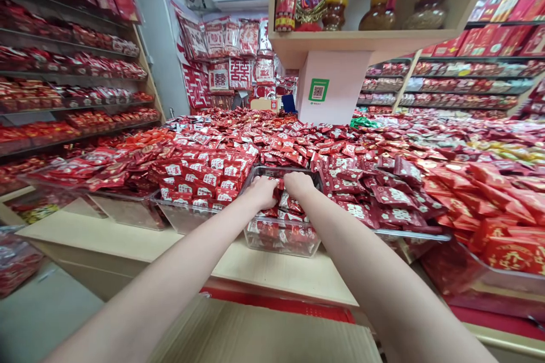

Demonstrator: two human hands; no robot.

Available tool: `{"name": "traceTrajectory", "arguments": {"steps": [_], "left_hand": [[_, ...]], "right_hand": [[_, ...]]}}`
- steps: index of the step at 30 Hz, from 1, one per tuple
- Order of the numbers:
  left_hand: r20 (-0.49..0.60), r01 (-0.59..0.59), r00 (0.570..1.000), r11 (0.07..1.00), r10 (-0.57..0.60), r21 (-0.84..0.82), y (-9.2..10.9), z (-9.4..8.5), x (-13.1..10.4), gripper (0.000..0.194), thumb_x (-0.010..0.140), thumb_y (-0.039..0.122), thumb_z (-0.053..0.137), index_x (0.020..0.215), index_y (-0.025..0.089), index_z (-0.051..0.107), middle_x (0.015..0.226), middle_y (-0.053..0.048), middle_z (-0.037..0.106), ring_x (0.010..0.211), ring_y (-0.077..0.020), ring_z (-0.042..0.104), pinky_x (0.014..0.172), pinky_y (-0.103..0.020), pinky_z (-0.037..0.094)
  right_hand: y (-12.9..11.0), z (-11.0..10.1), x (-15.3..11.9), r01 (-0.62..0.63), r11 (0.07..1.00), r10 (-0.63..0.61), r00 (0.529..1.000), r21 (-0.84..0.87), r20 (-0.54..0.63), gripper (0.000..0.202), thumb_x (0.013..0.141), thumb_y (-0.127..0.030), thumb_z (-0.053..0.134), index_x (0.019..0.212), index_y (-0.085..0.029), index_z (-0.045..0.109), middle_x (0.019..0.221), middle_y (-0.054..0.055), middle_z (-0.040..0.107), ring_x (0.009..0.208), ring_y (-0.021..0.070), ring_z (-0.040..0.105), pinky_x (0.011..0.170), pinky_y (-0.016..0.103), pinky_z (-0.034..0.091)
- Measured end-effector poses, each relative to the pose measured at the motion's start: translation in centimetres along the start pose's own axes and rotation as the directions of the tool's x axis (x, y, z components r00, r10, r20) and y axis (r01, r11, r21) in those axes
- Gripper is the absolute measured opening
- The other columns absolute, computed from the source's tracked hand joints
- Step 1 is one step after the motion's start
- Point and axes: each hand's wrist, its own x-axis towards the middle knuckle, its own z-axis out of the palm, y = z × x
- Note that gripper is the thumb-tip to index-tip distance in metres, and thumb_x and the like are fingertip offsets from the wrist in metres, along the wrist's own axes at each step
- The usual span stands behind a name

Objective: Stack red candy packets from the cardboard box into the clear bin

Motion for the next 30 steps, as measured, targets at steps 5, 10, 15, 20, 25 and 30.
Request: {"name": "traceTrajectory", "arguments": {"steps": [5, 10, 15, 20, 25, 30], "left_hand": [[0.006, 0.002, 1.000, 1.000, -0.002, -0.007, 0.0, 0.3, 0.2, 0.036, 0.066, 0.028, 0.054, 0.102, 0.022, 0.053, 0.104, -0.010, 0.049, 0.099, -0.0243, 0.045, 0.078, -0.031, 0.042], [0.015, 0.003, 1.000, 1.000, -0.003, -0.003, 0.0, 0.3, 0.3, 0.033, 0.066, 0.026, 0.054, 0.099, 0.020, 0.055, 0.103, -0.010, 0.050, 0.098, -0.0244, 0.045, 0.076, -0.031, 0.043], [0.022, -0.008, 1.000, 1.000, 0.008, 0.004, 0.1, 0.4, 0.3, 0.032, 0.066, 0.024, 0.053, 0.098, 0.020, 0.055, 0.100, -0.010, 0.050, 0.097, -0.0243, 0.045, 0.076, -0.030, 0.043], [0.027, -0.010, 1.000, 1.000, 0.010, 0.002, 0.2, 0.4, 0.1, 0.037, 0.069, 0.025, 0.051, 0.106, 0.026, 0.051, 0.102, -0.009, 0.048, 0.099, -0.0244, 0.043, 0.078, -0.033, 0.041], [0.048, 0.003, 0.999, 1.000, -0.003, -0.003, 0.4, 0.3, -0.1, 0.036, 0.069, 0.024, 0.050, 0.105, 0.026, 0.053, 0.104, -0.010, 0.045, 0.100, -0.0262, 0.041, 0.078, -0.035, 0.041], [0.061, 0.001, 0.998, 1.000, 0.000, -0.012, 0.4, 0.4, 0.1, 0.035, 0.069, 0.023, 0.049, 0.103, 0.024, 0.054, 0.107, -0.011, 0.042, 0.101, -0.0258, 0.039, 0.081, -0.035, 0.039]], "right_hand": [[0.5, 0.2, -0.2, -0.081, 0.997, 0.080, 0.993, -0.013, -0.089, 0.025, 0.076, -0.019, 0.040, 0.092, -0.013, 0.058, 0.093, 0.015, 0.061, 0.086, 0.0259, 0.057, 0.067, 0.034, 0.044], [0.3, -0.1, -1.7, -0.060, 0.998, 0.053, 0.984, -0.033, -0.169, 0.023, 0.075, -0.016, 0.039, 0.091, -0.013, 0.056, 0.091, 0.014, 0.061, 0.086, 0.0249, 0.057, 0.068, 0.033, 0.043], [0.2, 0.4, -1.7, -0.017, 1.000, 0.017, 0.999, -0.013, -0.040, 0.026, 0.074, -0.013, 0.043, 0.099, -0.011, 0.050, 0.093, 0.015, 0.061, 0.090, 0.0235, 0.056, 0.072, 0.031, 0.041], [0.4, 1.0, -0.8, -0.042, 0.999, 0.042, 0.999, -0.030, -0.016, 0.025, 0.078, -0.013, 0.038, 0.101, -0.012, 0.047, 0.091, 0.016, 0.061, 0.091, 0.0256, 0.056, 0.069, 0.034, 0.043], [0.6, 0.8, -0.6, -0.089, 0.996, 0.087, 0.993, -0.022, -0.075, 0.025, 0.078, -0.011, 0.035, 0.101, -0.012, 0.045, 0.092, 0.016, 0.060, 0.092, 0.0247, 0.055, 0.070, 0.032, 0.042], [0.5, 0.5, -0.7, -0.081, 0.997, 0.078, 0.986, -0.013, -0.145, 0.024, 0.081, -0.011, 0.028, 0.098, -0.012, 0.045, 0.092, 0.016, 0.058, 0.089, 0.0242, 0.055, 0.068, 0.031, 0.042]]}}
